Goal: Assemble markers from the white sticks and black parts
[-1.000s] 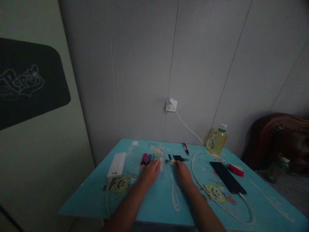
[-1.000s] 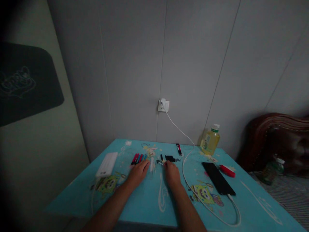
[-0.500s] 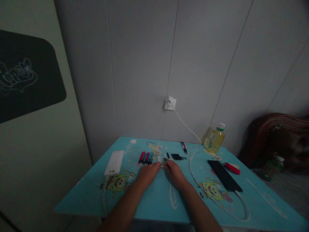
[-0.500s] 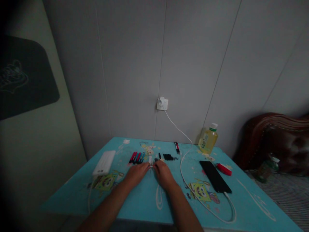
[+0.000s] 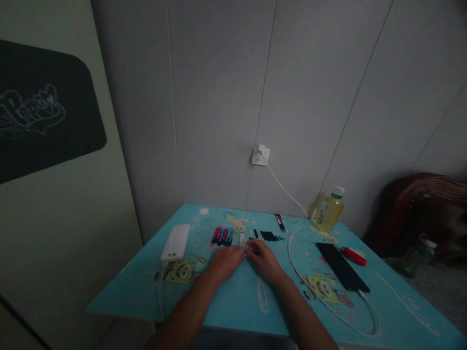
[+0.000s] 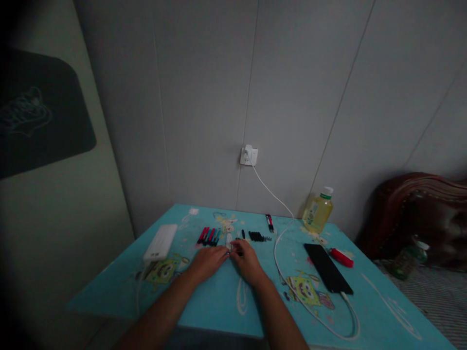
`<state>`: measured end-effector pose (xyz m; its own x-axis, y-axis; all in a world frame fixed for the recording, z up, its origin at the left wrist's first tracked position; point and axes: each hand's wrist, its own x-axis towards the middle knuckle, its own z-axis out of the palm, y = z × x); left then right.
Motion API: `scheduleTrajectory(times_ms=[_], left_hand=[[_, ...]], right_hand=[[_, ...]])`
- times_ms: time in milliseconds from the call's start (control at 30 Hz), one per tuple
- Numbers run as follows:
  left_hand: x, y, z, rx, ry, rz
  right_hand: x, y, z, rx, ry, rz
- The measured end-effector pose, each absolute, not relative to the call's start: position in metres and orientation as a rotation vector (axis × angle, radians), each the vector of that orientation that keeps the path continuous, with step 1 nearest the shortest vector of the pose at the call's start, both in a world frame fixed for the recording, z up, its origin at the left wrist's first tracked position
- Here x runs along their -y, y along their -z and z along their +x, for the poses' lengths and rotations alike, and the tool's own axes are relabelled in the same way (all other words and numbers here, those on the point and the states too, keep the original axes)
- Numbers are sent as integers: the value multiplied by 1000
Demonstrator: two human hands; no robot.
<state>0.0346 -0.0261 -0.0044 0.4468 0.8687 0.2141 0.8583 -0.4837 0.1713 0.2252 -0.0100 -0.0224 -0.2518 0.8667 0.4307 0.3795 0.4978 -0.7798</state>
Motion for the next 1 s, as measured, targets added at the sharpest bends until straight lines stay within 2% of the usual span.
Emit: scheduleTrajectory(times_ms=[533, 1000], left_hand=[[29, 3, 35, -1598, -497, 2555], [33, -2, 32, -1629, -596, 2492]], right_hand=[[13, 17, 220, 1744, -949, -1060], [13, 10, 226, 1697, -911, -1093]])
